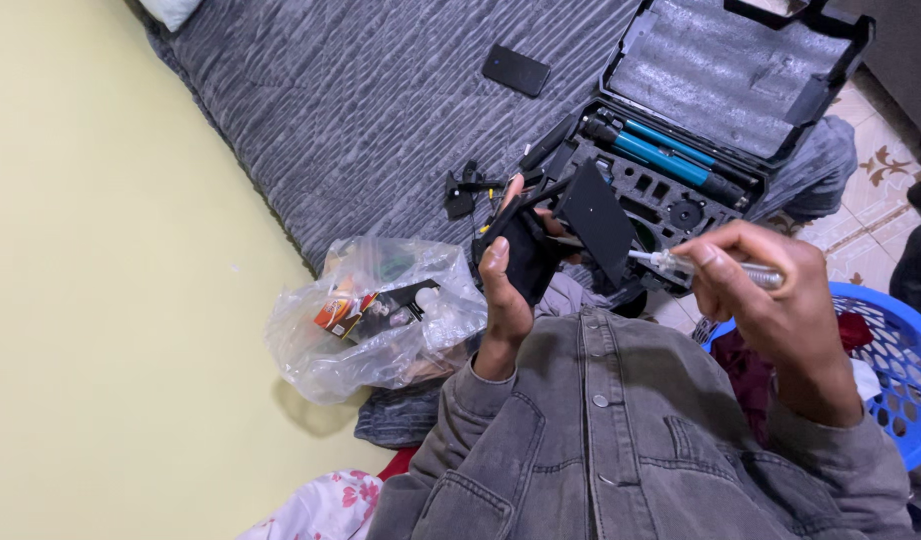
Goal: The person uses a screwdriver to tighten or loosen screws on the internal mount and exterior casing of a small black electronic device.
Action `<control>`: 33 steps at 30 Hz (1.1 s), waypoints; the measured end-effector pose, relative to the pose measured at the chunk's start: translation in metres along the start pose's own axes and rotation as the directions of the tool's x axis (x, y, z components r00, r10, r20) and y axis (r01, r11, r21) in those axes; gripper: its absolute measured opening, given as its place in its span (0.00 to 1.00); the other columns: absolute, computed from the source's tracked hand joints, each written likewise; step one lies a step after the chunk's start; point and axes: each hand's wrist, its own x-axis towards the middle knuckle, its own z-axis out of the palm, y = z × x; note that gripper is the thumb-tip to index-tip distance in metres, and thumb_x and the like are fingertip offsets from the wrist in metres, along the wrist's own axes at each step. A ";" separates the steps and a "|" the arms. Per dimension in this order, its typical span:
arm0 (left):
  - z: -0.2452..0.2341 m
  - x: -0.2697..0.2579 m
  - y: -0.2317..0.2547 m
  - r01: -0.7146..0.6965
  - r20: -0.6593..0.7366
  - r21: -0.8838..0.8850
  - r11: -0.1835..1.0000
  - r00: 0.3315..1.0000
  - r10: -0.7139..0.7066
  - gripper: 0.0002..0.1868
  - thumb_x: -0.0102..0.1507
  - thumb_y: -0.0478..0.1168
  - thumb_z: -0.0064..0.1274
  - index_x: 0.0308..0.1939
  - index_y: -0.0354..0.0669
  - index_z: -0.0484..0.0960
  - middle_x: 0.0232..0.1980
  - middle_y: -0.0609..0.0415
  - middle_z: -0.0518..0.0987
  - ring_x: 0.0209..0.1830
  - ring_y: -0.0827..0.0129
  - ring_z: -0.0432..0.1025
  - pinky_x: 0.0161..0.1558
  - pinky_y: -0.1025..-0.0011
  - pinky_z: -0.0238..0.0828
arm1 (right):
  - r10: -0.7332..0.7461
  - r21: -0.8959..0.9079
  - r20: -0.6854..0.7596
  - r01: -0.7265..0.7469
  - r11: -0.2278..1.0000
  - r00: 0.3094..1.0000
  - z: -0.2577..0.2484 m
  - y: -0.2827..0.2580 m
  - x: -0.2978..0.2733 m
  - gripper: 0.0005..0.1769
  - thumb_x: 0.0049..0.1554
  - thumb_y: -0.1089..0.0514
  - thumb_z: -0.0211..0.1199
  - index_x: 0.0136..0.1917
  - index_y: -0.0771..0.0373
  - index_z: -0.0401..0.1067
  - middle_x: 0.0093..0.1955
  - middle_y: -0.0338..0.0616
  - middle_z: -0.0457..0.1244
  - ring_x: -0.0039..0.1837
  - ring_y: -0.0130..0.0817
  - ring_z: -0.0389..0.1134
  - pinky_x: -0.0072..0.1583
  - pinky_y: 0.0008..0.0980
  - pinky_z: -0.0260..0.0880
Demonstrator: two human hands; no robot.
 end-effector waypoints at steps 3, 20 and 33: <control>-0.008 0.004 -0.013 -0.001 -0.044 0.006 1.000 0.999 0.001 0.44 0.69 0.58 0.34 0.85 0.39 0.48 0.55 0.46 0.75 0.52 0.59 0.75 0.52 0.58 0.78 | 0.010 -0.104 -0.036 -0.014 0.995 0.999 0.005 -0.002 0.000 0.10 0.66 0.60 0.59 0.52 0.68 0.78 0.32 0.40 0.66 0.31 0.23 0.65 0.33 0.26 0.63; -0.037 0.013 0.011 0.389 0.372 -0.564 0.728 0.907 -0.197 0.49 0.71 0.62 0.47 0.81 0.28 0.48 0.70 0.26 0.67 0.70 0.34 0.68 0.65 0.43 0.75 | -0.321 -0.117 -0.186 0.303 0.946 0.929 -0.010 -0.025 -0.023 0.09 0.64 0.60 0.67 0.52 0.68 0.75 0.39 0.45 0.68 0.36 0.23 0.68 0.37 0.19 0.65; -0.037 0.012 0.018 0.526 0.491 -0.455 0.719 0.821 -0.289 0.47 0.73 0.60 0.41 0.79 0.19 0.48 0.64 0.21 0.70 0.61 0.29 0.73 0.53 0.39 0.80 | -0.582 -0.273 0.188 0.611 0.743 0.791 0.010 -0.056 0.002 0.07 0.62 0.56 0.60 0.43 0.60 0.71 0.34 0.38 0.65 0.32 0.22 0.67 0.34 0.27 0.66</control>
